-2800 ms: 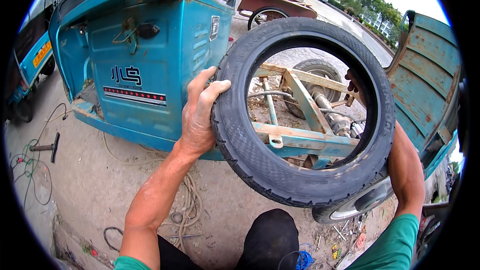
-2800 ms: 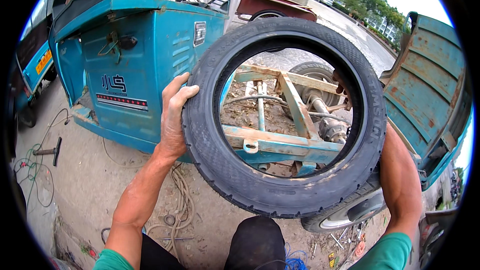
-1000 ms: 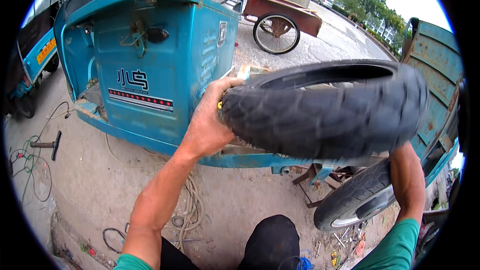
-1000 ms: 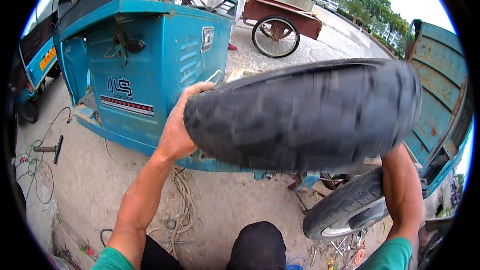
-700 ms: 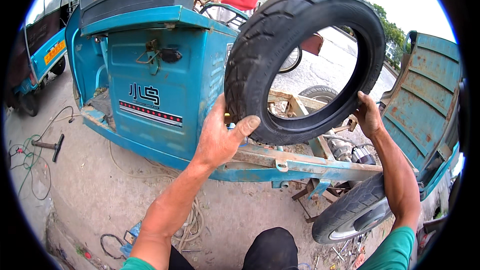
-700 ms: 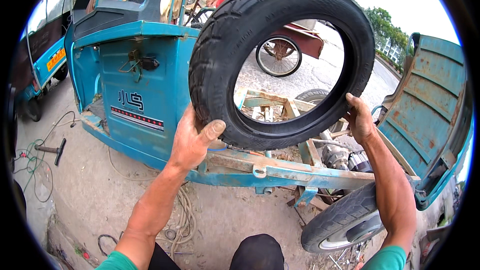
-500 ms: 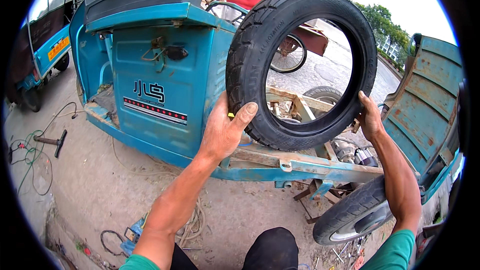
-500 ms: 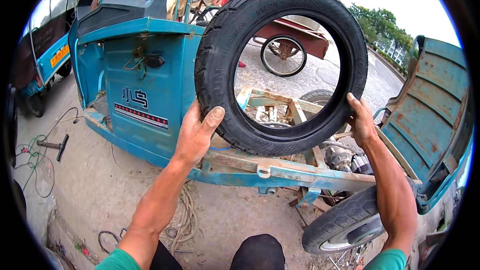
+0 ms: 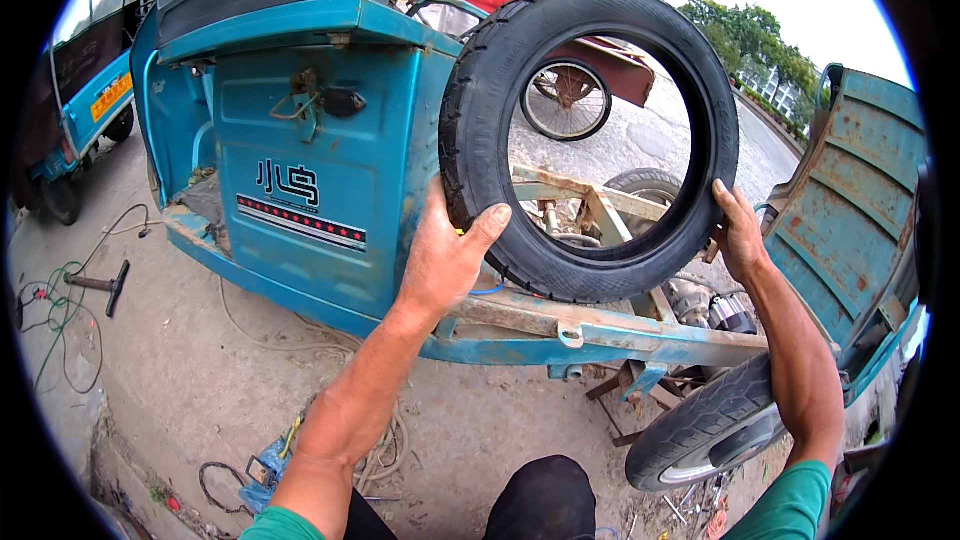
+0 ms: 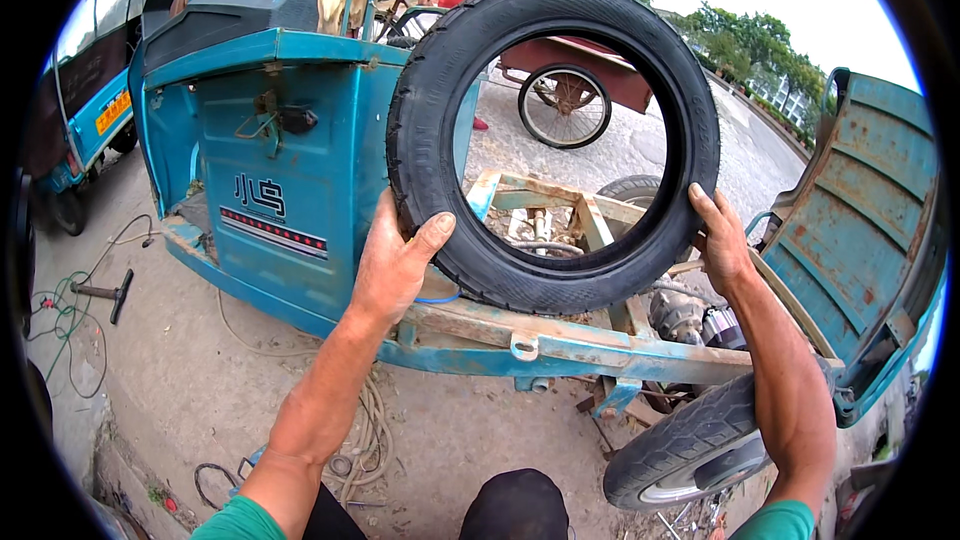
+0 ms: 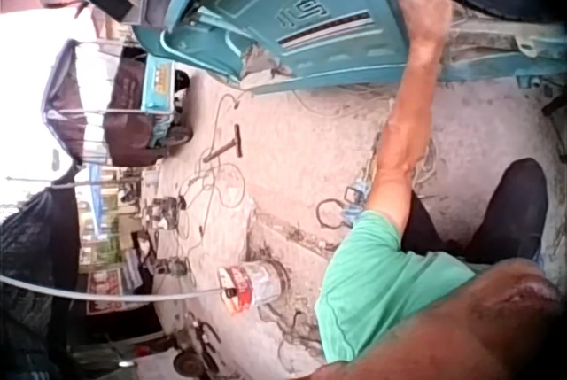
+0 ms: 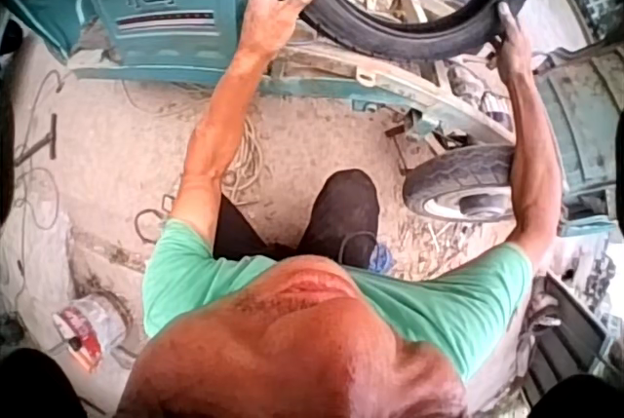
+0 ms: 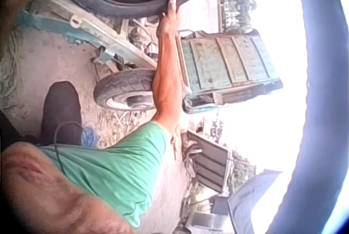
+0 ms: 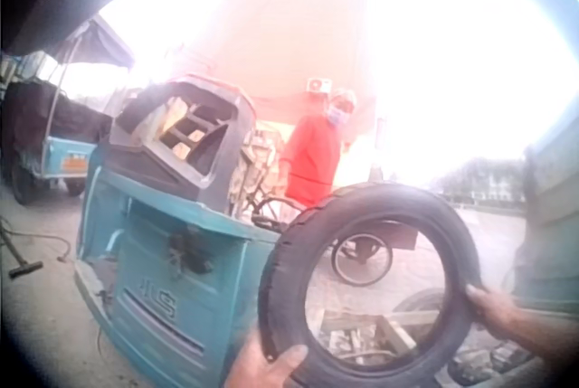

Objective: The person works on the wiring of a teal three-wheeled vehicle, stripping and twisting wires, then inspects a tire before returning to the wiring.

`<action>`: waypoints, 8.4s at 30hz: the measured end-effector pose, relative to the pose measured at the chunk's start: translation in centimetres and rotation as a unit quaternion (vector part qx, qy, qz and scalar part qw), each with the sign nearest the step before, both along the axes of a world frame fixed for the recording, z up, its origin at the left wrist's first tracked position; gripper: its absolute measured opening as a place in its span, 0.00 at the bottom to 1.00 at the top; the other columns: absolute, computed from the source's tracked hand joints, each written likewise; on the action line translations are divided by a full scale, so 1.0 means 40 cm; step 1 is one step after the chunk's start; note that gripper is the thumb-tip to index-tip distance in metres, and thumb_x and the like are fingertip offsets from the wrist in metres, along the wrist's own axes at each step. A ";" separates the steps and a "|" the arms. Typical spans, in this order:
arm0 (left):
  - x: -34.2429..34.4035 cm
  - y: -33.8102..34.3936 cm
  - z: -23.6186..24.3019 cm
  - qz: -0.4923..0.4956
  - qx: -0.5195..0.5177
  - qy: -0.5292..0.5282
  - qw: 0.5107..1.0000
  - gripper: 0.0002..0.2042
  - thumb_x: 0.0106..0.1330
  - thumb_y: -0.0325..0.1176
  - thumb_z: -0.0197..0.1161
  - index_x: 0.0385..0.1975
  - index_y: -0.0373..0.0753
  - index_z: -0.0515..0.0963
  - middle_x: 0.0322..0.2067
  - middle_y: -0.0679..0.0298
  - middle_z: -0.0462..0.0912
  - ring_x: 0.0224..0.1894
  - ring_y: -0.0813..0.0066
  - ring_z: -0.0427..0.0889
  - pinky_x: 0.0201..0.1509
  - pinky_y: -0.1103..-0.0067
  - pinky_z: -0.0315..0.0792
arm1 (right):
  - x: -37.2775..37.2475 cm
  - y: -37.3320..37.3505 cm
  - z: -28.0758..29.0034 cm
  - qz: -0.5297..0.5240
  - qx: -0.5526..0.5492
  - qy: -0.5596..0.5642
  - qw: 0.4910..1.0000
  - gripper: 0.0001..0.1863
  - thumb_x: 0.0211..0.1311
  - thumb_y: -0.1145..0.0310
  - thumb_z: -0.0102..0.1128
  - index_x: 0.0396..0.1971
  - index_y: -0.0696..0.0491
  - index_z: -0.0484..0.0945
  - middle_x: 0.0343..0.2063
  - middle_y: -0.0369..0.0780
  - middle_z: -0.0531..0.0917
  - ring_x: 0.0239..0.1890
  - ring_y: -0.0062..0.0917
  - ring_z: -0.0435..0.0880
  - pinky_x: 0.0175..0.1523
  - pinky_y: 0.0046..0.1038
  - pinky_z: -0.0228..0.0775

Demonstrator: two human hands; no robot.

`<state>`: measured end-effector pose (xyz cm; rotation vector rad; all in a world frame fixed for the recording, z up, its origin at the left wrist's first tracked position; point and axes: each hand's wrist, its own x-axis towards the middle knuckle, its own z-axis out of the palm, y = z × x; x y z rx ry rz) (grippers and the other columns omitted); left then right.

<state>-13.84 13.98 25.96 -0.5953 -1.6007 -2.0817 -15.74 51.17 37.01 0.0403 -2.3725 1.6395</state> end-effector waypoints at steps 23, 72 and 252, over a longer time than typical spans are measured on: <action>-0.022 0.009 -0.020 -0.019 0.024 -0.029 0.999 0.30 0.69 0.42 0.64 0.61 0.27 0.62 0.54 0.51 0.75 0.56 0.66 0.75 0.63 0.73 0.68 | 0.013 -0.017 0.007 0.039 0.033 0.016 0.999 0.30 0.65 0.57 0.52 0.62 0.58 0.66 0.47 0.41 0.77 0.48 0.24 0.77 0.56 0.33 0.69; -0.021 -0.005 -0.031 -0.082 0.055 -0.041 0.994 0.27 0.67 0.27 0.56 0.65 0.28 0.58 0.59 0.53 0.70 0.61 0.68 0.69 0.69 0.71 0.61 | -0.009 0.009 -0.014 0.084 -0.011 0.019 0.996 0.28 0.59 0.65 0.45 0.61 0.54 0.67 0.45 0.36 0.78 0.43 0.20 0.77 0.49 0.28 0.70; 0.104 0.022 0.075 -0.045 0.196 0.089 0.976 0.38 0.63 0.30 0.52 0.72 0.34 0.41 0.52 0.43 0.73 0.44 0.58 0.85 0.41 0.71 0.86 | 0.061 -0.029 0.078 0.161 -0.205 -0.003 0.965 0.41 0.70 0.35 0.34 0.55 0.60 0.74 0.35 0.49 0.84 0.32 0.29 0.88 0.32 0.24 0.88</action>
